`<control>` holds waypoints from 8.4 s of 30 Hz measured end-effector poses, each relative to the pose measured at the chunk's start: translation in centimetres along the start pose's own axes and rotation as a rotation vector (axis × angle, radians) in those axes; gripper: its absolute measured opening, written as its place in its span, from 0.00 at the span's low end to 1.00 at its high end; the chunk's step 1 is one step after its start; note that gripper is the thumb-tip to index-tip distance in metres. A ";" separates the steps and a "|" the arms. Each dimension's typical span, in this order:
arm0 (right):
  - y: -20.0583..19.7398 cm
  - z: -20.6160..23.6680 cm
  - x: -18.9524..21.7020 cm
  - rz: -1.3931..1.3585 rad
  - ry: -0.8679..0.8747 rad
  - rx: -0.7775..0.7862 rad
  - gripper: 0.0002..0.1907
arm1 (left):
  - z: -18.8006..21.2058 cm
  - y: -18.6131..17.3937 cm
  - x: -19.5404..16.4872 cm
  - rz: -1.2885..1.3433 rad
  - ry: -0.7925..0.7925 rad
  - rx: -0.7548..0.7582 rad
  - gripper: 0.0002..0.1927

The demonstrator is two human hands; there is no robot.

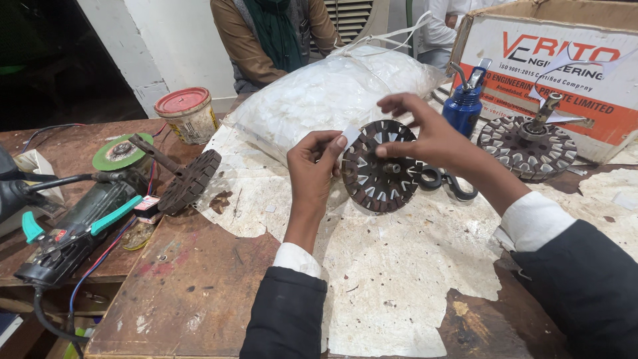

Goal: The person inserts small white spacer pieces one at a time into the slots around a circular metal disc, pressing each piece into place by hand and rotating the disc to reach the next slot. Other similar discs and an angle grinder sit on the workbench nearby.

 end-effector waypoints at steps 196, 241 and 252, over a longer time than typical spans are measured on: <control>2.7 0.4 1.5 0.349 -0.138 0.078 0.49 | 1.2 3.2 2.8 -0.085 -0.102 0.088 0.23; -0.3 1.4 -3.2 0.154 0.486 0.138 0.52 | 0.6 1.2 2.3 -0.599 -0.242 0.012 0.15; -0.6 1.2 -2.8 0.175 0.436 0.134 0.52 | 2.6 2.5 2.8 -1.141 -0.269 0.486 0.19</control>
Point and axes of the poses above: each hand's wrist, its own z-axis away from the middle knuckle, its own y-axis out of the palm, x = y × z, the point moved 8 cm from there along -z, towards the middle knuckle, and after that the axes turned 6 degrees about -y, right-handed, at the moved point
